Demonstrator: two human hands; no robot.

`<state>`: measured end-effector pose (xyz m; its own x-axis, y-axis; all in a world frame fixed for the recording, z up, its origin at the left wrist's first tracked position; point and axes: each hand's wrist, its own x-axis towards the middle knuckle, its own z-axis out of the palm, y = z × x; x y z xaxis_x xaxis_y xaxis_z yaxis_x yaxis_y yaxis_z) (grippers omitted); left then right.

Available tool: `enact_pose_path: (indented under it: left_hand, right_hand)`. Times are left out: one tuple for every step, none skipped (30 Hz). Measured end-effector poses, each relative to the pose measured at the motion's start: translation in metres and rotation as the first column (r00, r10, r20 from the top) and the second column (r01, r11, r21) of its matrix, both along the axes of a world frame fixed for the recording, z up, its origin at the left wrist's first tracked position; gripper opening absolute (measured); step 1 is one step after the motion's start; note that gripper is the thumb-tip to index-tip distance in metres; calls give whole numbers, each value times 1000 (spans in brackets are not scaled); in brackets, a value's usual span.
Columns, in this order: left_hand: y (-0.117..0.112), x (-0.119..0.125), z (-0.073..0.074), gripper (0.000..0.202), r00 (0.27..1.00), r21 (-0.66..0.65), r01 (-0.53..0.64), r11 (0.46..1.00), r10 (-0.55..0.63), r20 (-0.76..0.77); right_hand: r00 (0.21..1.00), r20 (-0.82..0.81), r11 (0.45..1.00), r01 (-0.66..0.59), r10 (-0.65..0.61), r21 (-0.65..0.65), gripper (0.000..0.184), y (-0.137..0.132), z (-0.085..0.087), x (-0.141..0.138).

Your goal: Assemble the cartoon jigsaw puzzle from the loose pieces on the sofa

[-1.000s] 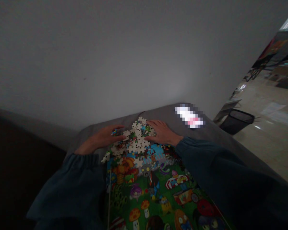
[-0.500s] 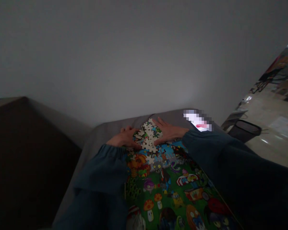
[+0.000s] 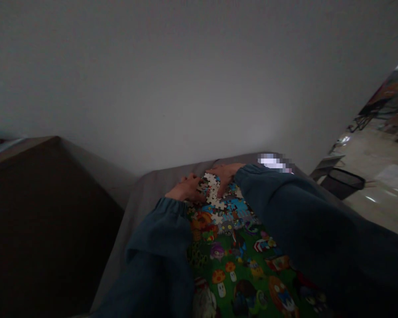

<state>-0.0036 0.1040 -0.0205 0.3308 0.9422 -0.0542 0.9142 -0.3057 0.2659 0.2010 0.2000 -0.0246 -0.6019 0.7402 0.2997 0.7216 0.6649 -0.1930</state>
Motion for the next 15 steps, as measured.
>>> enact_pose_path:
  left_hand:
    - [2,2,-1,36,1000,17,21,1000,-21,18]
    - [4,3,-2,36,999,33,38,999,-39,37]
    - [6,5,-3,35,997,48,50,998,-53,55]
    - [8,7,-4,34,996,60,58,997,-62,71]
    - [10,9,-5,33,994,71,64,995,-70,85]
    - [13,10,-5,33,992,82,70,994,-78,97]
    - [15,11,-5,33,990,91,78,993,-88,106]
    - [16,12,-5,33,989,99,86,991,-97,114]
    - [18,11,-4,33,987,108,92,990,-105,122]
    - [19,10,-3,33,985,117,97,988,-112,130]
    - [19,9,-1,32,984,125,98,987,-115,138]
    - [20,7,1,31,982,134,96,986,-116,148]
    - [20,6,3,31,980,143,93,985,-116,160]
    - [20,5,5,32,978,151,90,984,-116,173]
    - [20,4,8,33,976,157,90,983,-119,185]
  right_hand:
    - [996,59,994,-55,60,-94,78,-2,4,0]
    - [987,106,977,-99,121,-186,82,-3,8,-1]
    - [980,125,963,-122,155,-241,84,-5,11,-1]
    - [976,131,952,-131,172,-275,84,-7,14,-2]
    - [977,127,948,-131,174,-290,81,-8,17,-2]
    - [979,119,948,-126,167,-292,77,-10,18,-3]
    - [982,107,950,-119,156,-289,72,-11,20,-3]
    - [985,93,952,-114,145,-283,67,-12,22,-3]
    - [988,75,956,-110,136,-273,61,-12,24,-2]
    - [990,55,959,-108,127,-262,57,-13,27,0]
    - [992,33,962,-108,120,-251,53,-14,31,2]
    - [993,11,964,-110,116,-243,51,-15,36,6]
    - [993,-9,965,-113,114,-237,49,-16,40,9]
    - [993,-24,964,-118,116,-238,48,-16,45,14]
    - [992,-31,962,-123,119,-245,47,-17,50,19]
